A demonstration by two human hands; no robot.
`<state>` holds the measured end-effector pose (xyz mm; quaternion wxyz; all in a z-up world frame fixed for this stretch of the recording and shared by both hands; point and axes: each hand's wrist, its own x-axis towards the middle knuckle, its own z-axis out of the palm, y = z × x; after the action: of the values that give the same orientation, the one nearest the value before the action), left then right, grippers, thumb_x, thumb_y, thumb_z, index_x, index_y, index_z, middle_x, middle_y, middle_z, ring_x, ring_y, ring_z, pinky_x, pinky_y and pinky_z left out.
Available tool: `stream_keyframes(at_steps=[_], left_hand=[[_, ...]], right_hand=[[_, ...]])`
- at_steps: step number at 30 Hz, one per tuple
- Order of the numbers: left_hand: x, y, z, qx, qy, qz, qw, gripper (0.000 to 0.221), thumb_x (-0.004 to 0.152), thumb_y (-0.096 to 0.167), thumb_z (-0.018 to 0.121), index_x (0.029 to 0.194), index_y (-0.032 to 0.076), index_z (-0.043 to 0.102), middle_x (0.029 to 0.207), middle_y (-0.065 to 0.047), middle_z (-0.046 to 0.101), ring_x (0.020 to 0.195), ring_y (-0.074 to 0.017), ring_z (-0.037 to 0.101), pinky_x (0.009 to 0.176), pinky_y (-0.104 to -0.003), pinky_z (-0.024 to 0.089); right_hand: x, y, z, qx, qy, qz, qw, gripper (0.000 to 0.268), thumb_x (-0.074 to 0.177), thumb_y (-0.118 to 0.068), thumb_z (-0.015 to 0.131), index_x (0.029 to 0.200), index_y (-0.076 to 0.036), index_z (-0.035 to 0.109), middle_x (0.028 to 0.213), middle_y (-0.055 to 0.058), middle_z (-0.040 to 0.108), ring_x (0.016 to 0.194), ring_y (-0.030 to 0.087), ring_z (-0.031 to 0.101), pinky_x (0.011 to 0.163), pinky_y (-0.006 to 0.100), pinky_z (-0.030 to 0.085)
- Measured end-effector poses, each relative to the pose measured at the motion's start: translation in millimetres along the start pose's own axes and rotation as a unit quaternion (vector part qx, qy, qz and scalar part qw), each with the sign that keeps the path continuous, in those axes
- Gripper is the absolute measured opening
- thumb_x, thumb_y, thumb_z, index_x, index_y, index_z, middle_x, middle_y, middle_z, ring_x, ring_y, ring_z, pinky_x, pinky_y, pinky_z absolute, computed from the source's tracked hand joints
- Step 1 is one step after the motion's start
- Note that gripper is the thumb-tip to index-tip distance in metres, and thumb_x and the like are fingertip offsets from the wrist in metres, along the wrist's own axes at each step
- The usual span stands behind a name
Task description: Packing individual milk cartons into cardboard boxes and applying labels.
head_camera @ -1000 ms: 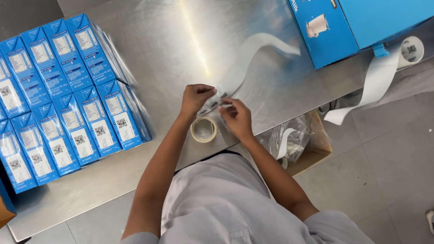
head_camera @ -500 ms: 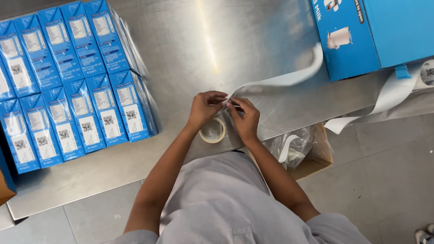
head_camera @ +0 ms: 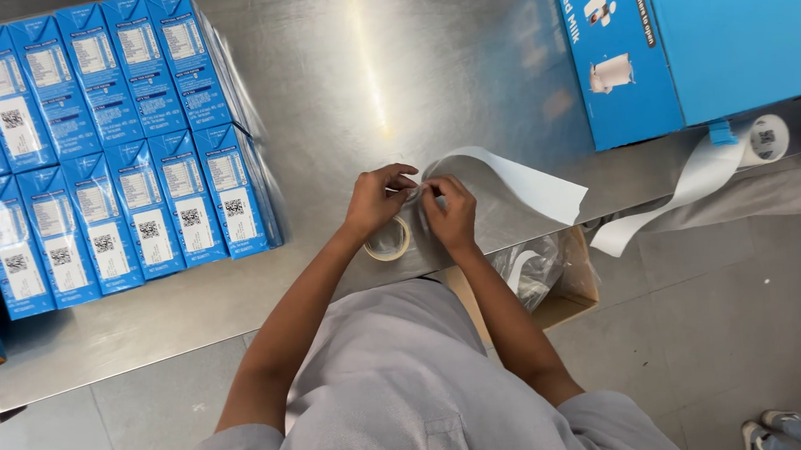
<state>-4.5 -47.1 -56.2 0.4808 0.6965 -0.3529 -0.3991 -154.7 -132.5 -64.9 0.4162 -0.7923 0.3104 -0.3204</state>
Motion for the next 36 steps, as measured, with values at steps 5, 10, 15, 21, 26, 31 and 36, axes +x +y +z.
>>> stream_keyframes(at_steps=[5,10,15,21,26,31,36], left_hand=[[10,-12,-5,-0.021,0.051,0.003,0.998,0.029,0.085,-0.005,0.07,0.113,0.003,0.072,0.1,-0.01,0.079,0.093,-0.0187,0.078,0.084,-0.031,0.064],[0,7,-21,0.051,0.097,0.041,0.993,0.024,0.084,0.0,0.072,0.109,0.003,0.073,0.101,-0.008,0.076,0.092,-0.0159,0.074,0.08,-0.028,0.063],[-49,72,-54,-0.154,0.069,-0.023,0.985,0.03,0.092,0.032,0.077,0.101,0.004,0.078,0.068,0.004,0.059,0.061,-0.004,0.047,0.054,-0.022,0.037],[-103,38,-132,-0.202,0.236,0.01,0.95,0.029,0.09,0.023,0.082,0.083,-0.003,0.074,0.063,0.008,0.048,0.059,-0.0025,0.037,0.051,-0.025,0.028],[-148,13,-204,-0.31,0.324,-0.008,0.894,0.021,0.09,0.02,0.081,0.088,-0.001,0.077,0.063,0.009,0.048,0.057,-0.0012,0.035,0.05,-0.024,0.024],[-179,-3,-254,-0.338,0.335,0.001,0.88,0.019,0.09,0.019,0.08,0.092,0.0,0.079,0.063,0.009,0.051,0.055,0.0,0.035,0.049,-0.023,0.023],[-185,-47,-308,-0.427,0.348,-0.028,0.834,0.021,0.092,0.022,0.077,0.097,0.002,0.074,0.067,0.007,0.051,0.055,-0.0021,0.034,0.048,-0.025,0.025]], right_hand=[[-27,103,-2,0.333,0.184,0.319,0.868,0.008,0.099,-0.007,0.068,0.093,-0.002,0.073,0.086,0.007,0.071,0.077,0.016,0.067,0.071,0.028,0.054],[-14,-2,-38,0.39,0.336,0.266,0.815,0.012,0.101,-0.011,0.067,0.091,-0.005,0.07,0.085,0.009,0.071,0.075,0.016,0.066,0.068,0.028,0.053],[1,-112,-2,-0.137,0.16,-0.191,0.959,0.011,0.091,-0.001,0.072,0.102,0.0,0.069,0.105,0.013,0.071,0.09,0.026,0.069,0.077,0.035,0.056],[6,-183,71,-0.121,0.002,-0.347,0.93,0.019,0.087,-0.005,0.082,0.103,0.0,0.073,0.102,0.012,0.071,0.085,0.026,0.069,0.072,0.035,0.055],[13,-191,149,0.114,-0.143,-0.077,0.98,0.019,0.09,-0.013,0.078,0.105,-0.001,0.077,0.101,0.007,0.074,0.089,0.017,0.069,0.073,0.03,0.055],[40,-190,237,0.361,-0.267,0.278,0.849,0.023,0.097,-0.025,0.073,0.103,-0.004,0.078,0.1,0.003,0.075,0.093,0.01,0.068,0.082,0.027,0.054],[75,-234,318,0.125,-0.227,-0.002,0.966,0.018,0.088,-0.026,0.082,0.095,-0.009,0.082,0.112,0.002,0.071,0.1,0.017,0.063,0.084,0.033,0.052]])
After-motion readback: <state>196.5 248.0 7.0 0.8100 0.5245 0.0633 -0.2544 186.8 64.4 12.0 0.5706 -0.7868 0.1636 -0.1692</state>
